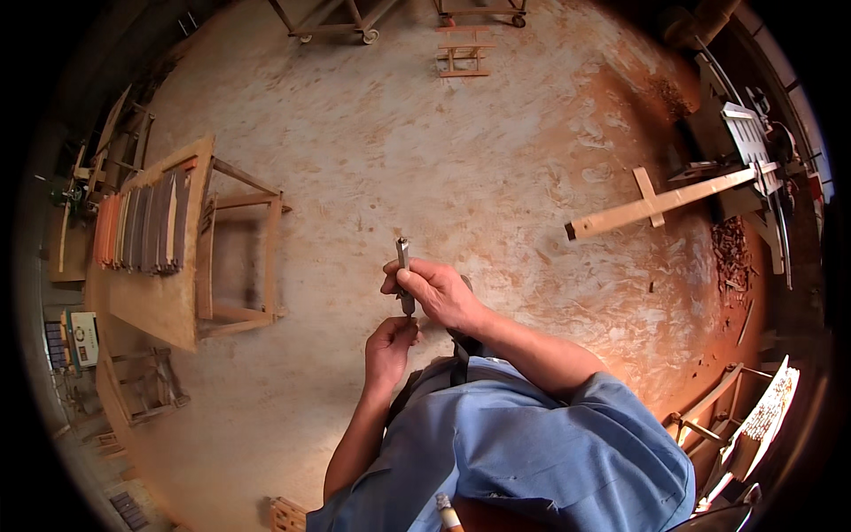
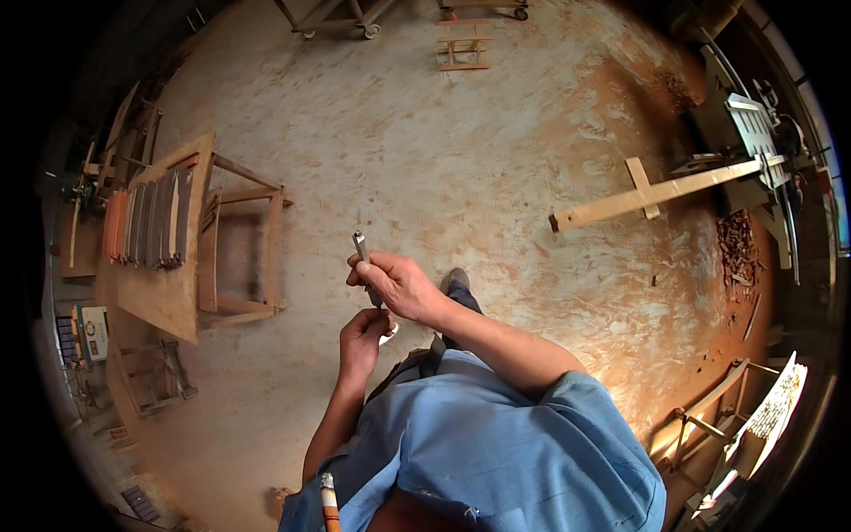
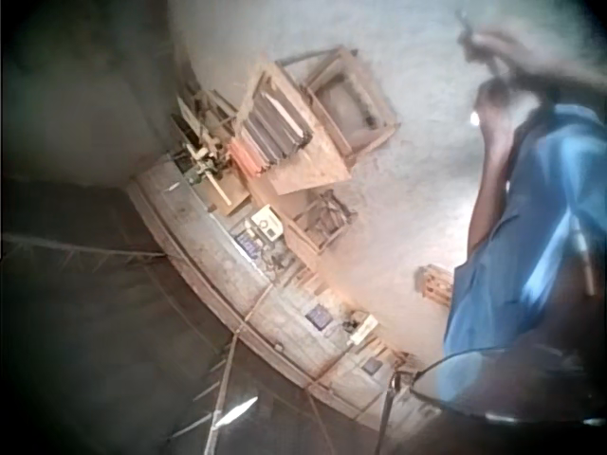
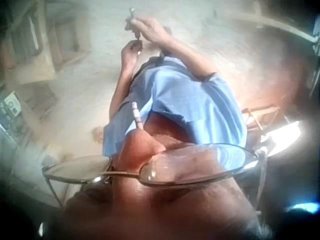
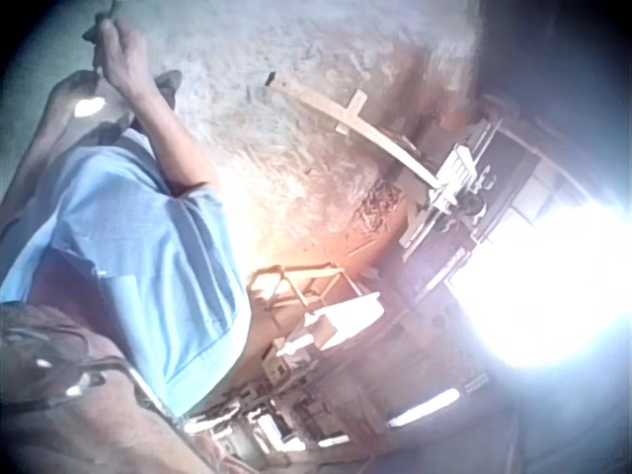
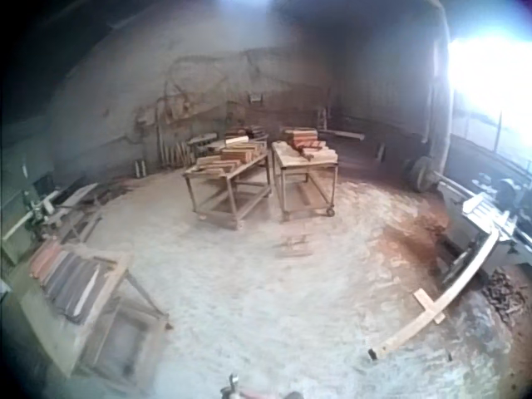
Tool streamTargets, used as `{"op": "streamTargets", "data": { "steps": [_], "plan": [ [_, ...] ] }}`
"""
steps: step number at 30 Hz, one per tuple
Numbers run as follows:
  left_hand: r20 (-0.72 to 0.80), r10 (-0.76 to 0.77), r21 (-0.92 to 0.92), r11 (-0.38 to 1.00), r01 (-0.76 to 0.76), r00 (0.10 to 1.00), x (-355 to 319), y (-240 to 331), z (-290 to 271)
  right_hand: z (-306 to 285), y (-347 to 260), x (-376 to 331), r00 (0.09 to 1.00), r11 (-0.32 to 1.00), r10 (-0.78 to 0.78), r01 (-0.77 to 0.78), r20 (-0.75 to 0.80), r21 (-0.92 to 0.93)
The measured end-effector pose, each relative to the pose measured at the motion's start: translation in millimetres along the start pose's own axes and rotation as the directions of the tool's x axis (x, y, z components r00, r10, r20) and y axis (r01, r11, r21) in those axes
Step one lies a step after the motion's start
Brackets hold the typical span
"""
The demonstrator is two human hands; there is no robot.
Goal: The person selects a drill bit from a workbench, secures a wooden plank in a drill press vise, and drills a hole into the wood. The person then removes the plank and the drill bit from the machine.
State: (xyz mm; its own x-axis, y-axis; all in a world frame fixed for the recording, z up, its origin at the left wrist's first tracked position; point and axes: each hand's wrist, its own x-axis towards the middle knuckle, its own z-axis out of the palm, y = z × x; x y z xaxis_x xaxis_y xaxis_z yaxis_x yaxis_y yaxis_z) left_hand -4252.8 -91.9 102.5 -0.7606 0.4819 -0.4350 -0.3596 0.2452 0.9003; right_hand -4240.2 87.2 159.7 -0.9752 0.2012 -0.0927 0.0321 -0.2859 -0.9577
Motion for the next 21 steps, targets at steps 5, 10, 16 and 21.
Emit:
{"op": "streamTargets", "data": {
  "steps": [5,10,16,21],
  "plan": [
    [-0.032,0.007,0.043,0.999,-0.006,0.999,83.1,53.4,3.2,-38.3,-26.5,82.8,0.998,0.997,-0.061,0.060,-0.001,-0.050],
    [0.008,0.026,0.059,0.998,-0.027,1.000,172.9,85.0,19.0,-88.6,-37.1,154.0,0.992,0.996,-0.059,0.052,-0.111,-0.067],
    [0.173,0.017,0.082,0.996,-0.032,0.985,293.5,133.7,29.9,-145.2,-62.3,238.5,0.968,0.993,-0.040,0.012,-0.247,-0.114],
    [0.285,0.028,0.200,0.976,-0.088,0.958,398.3,178.2,42.6,-188.2,-78.5,308.9,0.912,0.996,-0.037,-0.001,-0.410,-0.092]
  ]
}}
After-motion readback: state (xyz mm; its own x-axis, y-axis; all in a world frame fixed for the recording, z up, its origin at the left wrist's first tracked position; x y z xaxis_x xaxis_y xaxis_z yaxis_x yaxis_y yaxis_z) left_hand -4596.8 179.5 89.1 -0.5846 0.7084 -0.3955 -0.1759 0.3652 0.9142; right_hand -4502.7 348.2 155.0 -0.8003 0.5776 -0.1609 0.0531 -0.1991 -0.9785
